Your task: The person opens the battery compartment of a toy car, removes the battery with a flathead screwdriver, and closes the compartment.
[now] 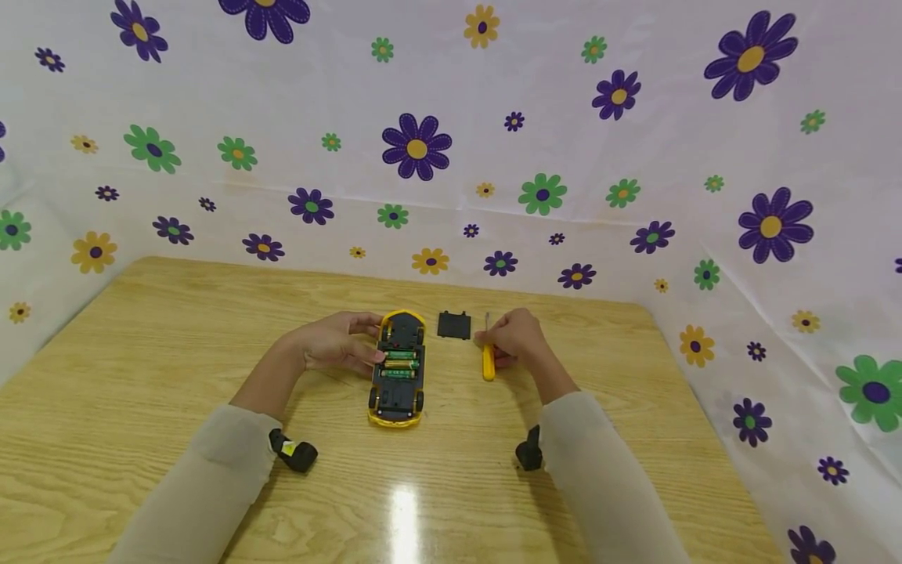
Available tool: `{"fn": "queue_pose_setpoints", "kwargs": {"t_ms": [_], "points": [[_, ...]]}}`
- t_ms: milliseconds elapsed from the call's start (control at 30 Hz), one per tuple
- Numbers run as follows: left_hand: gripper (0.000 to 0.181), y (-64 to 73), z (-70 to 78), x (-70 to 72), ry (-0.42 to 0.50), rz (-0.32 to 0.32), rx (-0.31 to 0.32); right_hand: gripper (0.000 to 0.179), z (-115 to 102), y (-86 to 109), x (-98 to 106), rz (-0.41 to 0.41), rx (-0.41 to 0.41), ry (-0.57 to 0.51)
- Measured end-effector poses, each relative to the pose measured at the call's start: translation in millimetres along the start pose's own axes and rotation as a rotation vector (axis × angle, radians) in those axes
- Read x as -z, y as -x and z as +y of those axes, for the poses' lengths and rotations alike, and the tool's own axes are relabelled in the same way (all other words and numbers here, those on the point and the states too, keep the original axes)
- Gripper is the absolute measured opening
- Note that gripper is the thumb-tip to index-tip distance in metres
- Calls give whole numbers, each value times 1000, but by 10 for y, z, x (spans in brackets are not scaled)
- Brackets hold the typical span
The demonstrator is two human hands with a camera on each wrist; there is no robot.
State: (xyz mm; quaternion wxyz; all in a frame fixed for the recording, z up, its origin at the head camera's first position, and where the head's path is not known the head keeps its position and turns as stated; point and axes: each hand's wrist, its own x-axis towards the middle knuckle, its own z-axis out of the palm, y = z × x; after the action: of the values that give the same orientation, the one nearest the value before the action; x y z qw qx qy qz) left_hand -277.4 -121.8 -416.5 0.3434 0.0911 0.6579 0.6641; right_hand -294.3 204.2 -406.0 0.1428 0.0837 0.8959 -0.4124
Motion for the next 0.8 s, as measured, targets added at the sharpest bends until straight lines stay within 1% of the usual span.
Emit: {"fn": "queue_pose_setpoints", "kwargs": {"t_ms": [333, 533, 800], "points": [[78, 0, -7, 9, 18, 10, 9, 30, -40, 26, 50, 0, -7, 40], [76, 0, -11, 5, 10, 14, 10, 29, -98, 71, 82, -20, 78, 48], [75, 0, -10, 8, 8, 1, -1, 27, -196, 162, 28, -57, 204, 152]]}}
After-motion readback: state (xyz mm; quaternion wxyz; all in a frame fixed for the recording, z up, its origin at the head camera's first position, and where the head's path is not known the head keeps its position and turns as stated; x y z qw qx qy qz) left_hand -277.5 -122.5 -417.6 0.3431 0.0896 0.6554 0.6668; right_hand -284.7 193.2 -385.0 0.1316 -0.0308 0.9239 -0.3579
